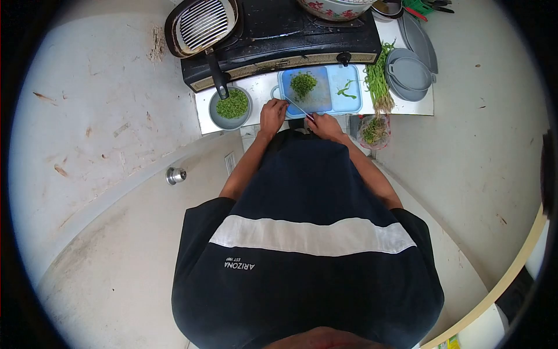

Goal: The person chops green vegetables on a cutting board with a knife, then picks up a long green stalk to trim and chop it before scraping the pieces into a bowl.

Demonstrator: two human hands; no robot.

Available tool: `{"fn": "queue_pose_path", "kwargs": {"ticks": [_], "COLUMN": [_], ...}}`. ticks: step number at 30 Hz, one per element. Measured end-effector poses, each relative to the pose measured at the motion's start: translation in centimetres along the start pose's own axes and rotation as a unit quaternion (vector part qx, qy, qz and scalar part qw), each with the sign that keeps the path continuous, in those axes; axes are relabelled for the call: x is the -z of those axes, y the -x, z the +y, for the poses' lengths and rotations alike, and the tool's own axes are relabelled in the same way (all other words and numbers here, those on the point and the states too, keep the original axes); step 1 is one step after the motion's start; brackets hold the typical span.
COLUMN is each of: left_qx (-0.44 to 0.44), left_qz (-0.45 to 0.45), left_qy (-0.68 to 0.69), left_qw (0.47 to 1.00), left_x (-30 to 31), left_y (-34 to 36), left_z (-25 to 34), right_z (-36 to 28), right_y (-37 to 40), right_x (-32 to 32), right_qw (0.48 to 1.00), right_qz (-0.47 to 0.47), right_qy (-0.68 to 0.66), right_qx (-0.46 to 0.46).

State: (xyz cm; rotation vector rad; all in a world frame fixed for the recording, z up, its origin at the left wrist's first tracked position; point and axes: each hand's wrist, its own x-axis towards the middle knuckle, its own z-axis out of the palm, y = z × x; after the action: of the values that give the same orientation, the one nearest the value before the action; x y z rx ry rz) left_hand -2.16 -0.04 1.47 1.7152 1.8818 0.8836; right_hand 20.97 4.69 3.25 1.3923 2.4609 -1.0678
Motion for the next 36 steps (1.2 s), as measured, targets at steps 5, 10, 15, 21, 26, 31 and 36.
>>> {"fn": "queue_pose_path", "kwargs": {"ticks": [5, 10, 15, 21, 26, 31, 36], "left_qx": [-0.022, -0.041, -0.035, -0.025, 0.001, -0.038, -0.075], "left_qz": [0.017, 0.014, 0.014, 0.034, 0.024, 0.027, 0.030], "left_qy": [-0.014, -0.026, -0.026, -0.016, -0.005, -0.030, -0.066], "left_qw": [1.000, 0.999, 0.999, 0.999, 1.000, 0.998, 0.995], "left_x": [-0.3, -0.1, -0.5, -0.6, -0.7, -0.5, -0.4], "left_y": [0.1, 0.1, 0.3, 0.3, 0.4, 0.4, 0.7], "left_z": [-0.4, -0.4, -0.5, -0.1, -0.3, -0.6, -0.5], "right_z": [-0.2, -0.5, -0.1, 0.5, 0.4, -0.5, -0.7], "right_y": [-0.3, -1.3, -0.9, -0.2, 0.0, 0.4, -0.5], "right_x": [-0.2, -1.1, -1.2, -0.8, -1.0, -0.1, -0.5], "right_qw": [0.999, 0.999, 0.999, 1.000, 1.000, 0.999, 0.999], "right_qz": [-0.016, 0.000, 0.006, 0.021, -0.003, 0.004, 0.011], "right_qy": [-0.008, 0.015, 0.014, -0.002, -0.009, -0.014, -0.017], "right_qx": [0.029, 0.038, 0.030, 0.003, 0.026, 0.031, 0.044]}}
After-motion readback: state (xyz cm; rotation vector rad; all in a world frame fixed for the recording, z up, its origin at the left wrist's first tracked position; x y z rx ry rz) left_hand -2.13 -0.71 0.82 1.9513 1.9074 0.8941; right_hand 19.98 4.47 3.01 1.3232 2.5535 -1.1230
